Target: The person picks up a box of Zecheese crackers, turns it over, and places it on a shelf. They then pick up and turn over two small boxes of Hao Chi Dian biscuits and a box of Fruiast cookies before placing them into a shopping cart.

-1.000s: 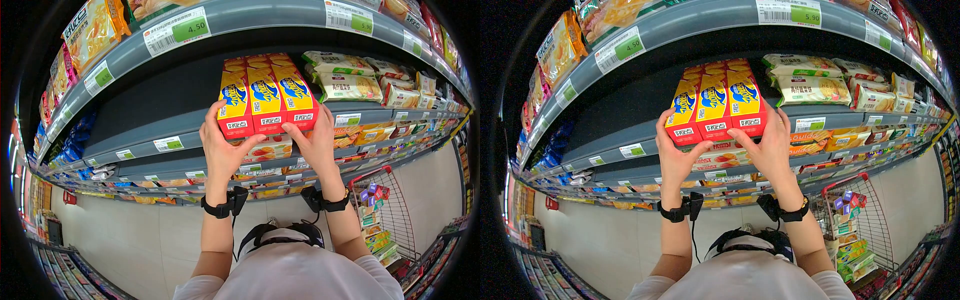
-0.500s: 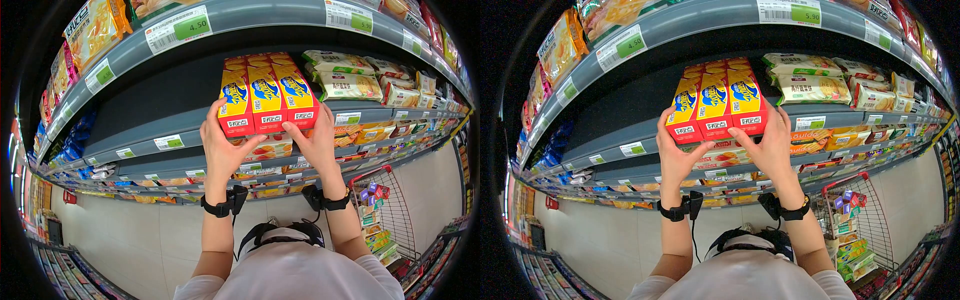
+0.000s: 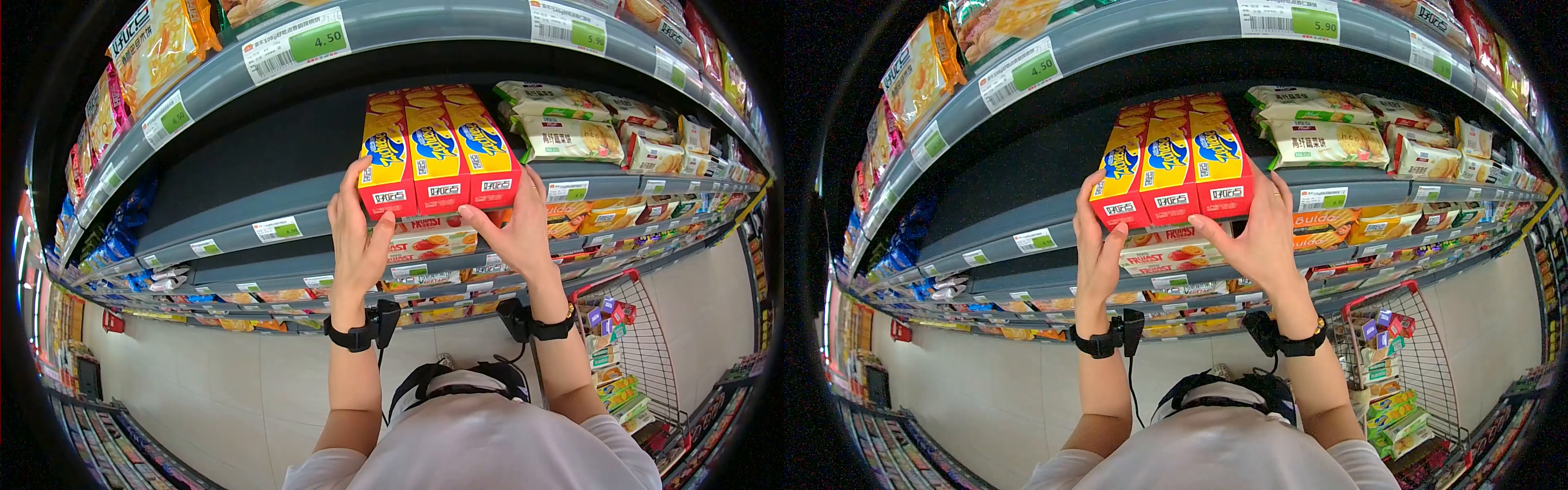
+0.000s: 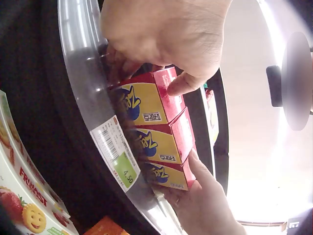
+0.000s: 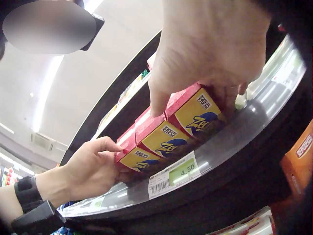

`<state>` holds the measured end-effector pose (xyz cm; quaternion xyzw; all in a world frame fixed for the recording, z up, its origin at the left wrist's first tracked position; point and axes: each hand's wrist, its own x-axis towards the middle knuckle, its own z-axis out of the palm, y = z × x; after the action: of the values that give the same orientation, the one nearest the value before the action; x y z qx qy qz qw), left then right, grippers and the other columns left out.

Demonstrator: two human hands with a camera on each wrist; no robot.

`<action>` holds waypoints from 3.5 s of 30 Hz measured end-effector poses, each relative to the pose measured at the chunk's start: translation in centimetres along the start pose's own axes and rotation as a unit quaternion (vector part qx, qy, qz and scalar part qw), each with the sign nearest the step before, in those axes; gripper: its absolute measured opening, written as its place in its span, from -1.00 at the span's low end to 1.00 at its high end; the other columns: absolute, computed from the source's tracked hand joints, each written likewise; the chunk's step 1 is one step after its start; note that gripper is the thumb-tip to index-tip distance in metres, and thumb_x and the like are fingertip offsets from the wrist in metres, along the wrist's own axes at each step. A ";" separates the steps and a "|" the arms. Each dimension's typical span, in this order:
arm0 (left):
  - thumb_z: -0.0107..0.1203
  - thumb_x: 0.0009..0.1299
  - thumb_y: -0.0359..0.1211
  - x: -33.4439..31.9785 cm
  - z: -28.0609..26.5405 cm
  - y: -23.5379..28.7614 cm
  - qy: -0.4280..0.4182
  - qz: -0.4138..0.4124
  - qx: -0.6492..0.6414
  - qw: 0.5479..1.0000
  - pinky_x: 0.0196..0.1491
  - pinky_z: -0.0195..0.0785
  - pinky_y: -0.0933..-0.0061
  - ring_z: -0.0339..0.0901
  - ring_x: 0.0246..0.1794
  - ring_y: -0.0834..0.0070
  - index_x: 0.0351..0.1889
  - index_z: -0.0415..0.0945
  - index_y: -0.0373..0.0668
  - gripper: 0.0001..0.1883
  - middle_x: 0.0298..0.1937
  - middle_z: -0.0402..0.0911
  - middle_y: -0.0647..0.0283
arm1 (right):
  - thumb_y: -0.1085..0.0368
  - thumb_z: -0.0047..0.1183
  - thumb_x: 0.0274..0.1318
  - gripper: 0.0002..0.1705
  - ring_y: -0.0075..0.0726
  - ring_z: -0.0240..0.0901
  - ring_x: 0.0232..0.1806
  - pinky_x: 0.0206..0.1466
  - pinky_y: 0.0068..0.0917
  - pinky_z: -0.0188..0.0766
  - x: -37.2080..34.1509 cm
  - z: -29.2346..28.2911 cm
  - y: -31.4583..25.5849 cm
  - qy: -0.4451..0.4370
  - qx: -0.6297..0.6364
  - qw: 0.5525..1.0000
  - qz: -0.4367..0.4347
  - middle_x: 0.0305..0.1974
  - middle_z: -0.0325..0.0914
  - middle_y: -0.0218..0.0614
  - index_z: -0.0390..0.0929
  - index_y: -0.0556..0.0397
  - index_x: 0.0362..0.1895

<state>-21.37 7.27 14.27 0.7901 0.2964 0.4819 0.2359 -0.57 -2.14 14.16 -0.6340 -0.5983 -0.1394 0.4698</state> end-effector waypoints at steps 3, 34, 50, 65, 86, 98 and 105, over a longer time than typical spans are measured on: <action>0.01 0.33 -0.16 0.0 0.0 0.0 0.000 0.007 0.006 1.000 0.35 -0.12 0.11 0.21 0.21 0.17 0.34 0.10 -0.14 -0.36 0.24 0.34 0.03 | -0.17 0.31 -0.13 0.01 -0.01 0.39 0.13 0.38 0.04 -0.06 0.0 0.0 -0.1 -0.001 -0.003 1.000 0.002 0.01 0.49 0.00 0.18 0.24 0.24; 0.01 0.30 -0.21 0.0 0.1 0.2 0.006 0.008 0.007 1.000 0.34 -0.14 0.08 0.25 0.16 0.21 0.33 0.11 -0.08 -0.37 0.14 0.41 0.05 | 0.24 -0.14 0.18 -0.54 0.12 0.05 0.33 0.47 -0.06 -0.24 -0.3 -1.3 0.3 -0.068 0.096 0.992 0.045 0.16 0.37 -0.03 0.32 0.16 0.14; 0.01 0.32 -0.18 0.0 0.1 0.1 0.005 0.030 0.002 1.000 0.34 -0.14 0.06 0.27 0.18 0.22 0.34 0.09 -0.07 -0.37 0.11 0.44 0.07 | 0.22 -0.16 0.20 -0.52 0.15 0.01 0.34 0.46 -0.07 -0.24 -0.4 -1.2 0.2 -0.068 0.101 0.991 0.052 0.15 0.37 -0.02 0.30 0.15 0.17; 0.04 0.31 -0.16 -0.1 0.2 0.3 0.006 0.031 0.024 0.999 0.35 -0.15 0.06 0.25 0.18 0.21 0.37 0.06 -0.09 -0.31 0.14 0.42 0.05 | 0.21 -0.12 0.15 -0.47 0.19 0.05 0.33 0.47 -0.04 -0.25 -0.3 -1.7 0.4 -0.084 0.108 0.990 0.031 0.16 0.36 0.04 0.27 0.18 0.19; 0.13 0.31 -0.08 -6.0 7.5 2.5 0.198 0.179 -0.035 0.963 0.33 0.01 -0.02 0.17 0.31 0.02 0.34 -0.09 -0.36 -0.16 0.32 0.13 -0.20 | 0.42 0.06 0.10 -0.49 -0.25 0.40 0.02 0.11 -0.34 0.35 -6.3 -4.1 5.3 0.132 0.219 0.961 0.102 0.10 0.41 -0.19 0.37 0.11 0.19; 0.13 0.28 -0.42 -13.3 33.1 12.8 -0.423 0.073 -0.286 0.857 0.20 0.21 0.25 0.30 0.20 0.26 0.24 0.24 -0.22 -0.45 0.22 0.29 0.10 | 0.41 0.08 0.08 -0.68 -0.28 0.52 -0.21 -0.18 -0.43 0.47 -22.8 -16.2 15.4 0.213 0.039 0.887 0.408 -0.14 0.48 -0.22 0.48 0.08 -0.03; 0.19 0.26 -0.37 -17.8 47.6 14.9 -0.567 0.127 -0.227 0.781 0.24 0.18 0.23 0.31 0.20 0.09 0.18 0.29 -0.23 -0.48 0.17 0.33 0.03 | 0.26 0.15 0.01 -0.57 -0.12 0.52 -0.19 -0.13 -0.30 0.46 -35.6 -20.8 26.0 0.195 -0.020 0.778 0.597 -0.10 0.46 -0.13 0.47 0.08 0.02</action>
<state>18.69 -19.86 -7.21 0.8748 -0.1124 0.0254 0.4705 21.87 -36.29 -12.46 -0.8325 0.0070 0.0365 0.5528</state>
